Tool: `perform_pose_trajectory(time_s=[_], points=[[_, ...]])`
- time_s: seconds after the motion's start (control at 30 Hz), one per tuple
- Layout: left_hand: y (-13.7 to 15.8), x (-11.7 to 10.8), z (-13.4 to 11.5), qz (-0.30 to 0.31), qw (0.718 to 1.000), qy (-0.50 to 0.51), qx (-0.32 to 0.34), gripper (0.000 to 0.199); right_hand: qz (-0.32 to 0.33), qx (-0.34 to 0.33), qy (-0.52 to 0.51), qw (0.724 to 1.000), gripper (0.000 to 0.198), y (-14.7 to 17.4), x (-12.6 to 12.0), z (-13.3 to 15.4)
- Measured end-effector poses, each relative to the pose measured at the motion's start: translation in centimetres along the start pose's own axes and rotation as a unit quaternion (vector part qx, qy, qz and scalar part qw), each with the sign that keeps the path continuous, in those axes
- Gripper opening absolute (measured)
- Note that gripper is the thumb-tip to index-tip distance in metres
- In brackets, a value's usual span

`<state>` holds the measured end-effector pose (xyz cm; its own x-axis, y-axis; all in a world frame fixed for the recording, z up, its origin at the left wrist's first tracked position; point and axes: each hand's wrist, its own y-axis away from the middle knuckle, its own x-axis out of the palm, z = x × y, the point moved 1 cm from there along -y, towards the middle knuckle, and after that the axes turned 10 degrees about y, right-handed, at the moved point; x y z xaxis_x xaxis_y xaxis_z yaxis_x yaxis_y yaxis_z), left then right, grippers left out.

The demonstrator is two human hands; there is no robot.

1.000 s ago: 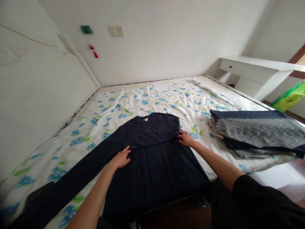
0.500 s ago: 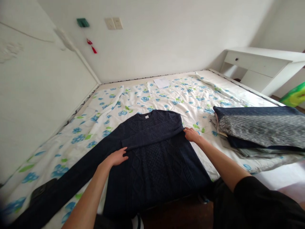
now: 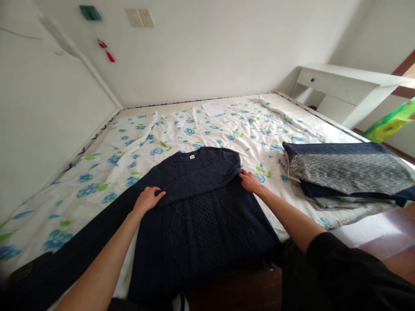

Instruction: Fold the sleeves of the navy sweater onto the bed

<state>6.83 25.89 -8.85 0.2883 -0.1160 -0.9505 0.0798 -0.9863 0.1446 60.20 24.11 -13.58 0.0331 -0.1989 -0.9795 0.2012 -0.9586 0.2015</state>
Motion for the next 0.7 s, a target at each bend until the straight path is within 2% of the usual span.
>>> perform_pose_trajectory(time_s=[0.1,0.23,0.33,0.43,0.53,0.6,0.7], points=[[-1.1,-0.2,0.3,0.007,0.998,0.048,-0.028,0.042,-0.016,0.028,0.013,0.999,0.049,-0.2,0.1,0.1],[-2.1,-1.2,1.7,-0.071,0.983,0.140,-0.090,0.042,-0.004,0.041,0.012,0.999,0.041,-0.4,-0.5,-0.5],[-2.2,-1.6,3.0,-0.107,0.971,0.177,-0.118,0.039,0.043,0.037,0.025,0.998,0.047,-0.5,-0.8,-1.0],[-2.1,-1.2,3.6,-0.077,0.966,0.213,-0.123,0.037,0.086,0.044,0.036,0.995,0.059,-0.6,-0.8,-1.3],[-2.0,-0.9,3.4,-0.041,0.966,0.229,-0.113,0.053,0.108,0.014,0.002,0.994,0.064,-1.0,-1.3,-1.9],[-1.9,-1.1,2.9,-0.021,0.971,0.217,-0.098,0.067,0.114,-0.009,-0.039,0.993,0.053,-1.1,-1.9,-2.5],[-1.6,-2.0,1.9,-0.024,0.989,0.134,-0.055,0.074,0.068,0.040,-0.042,0.996,0.030,-0.9,-2.6,-3.3]])
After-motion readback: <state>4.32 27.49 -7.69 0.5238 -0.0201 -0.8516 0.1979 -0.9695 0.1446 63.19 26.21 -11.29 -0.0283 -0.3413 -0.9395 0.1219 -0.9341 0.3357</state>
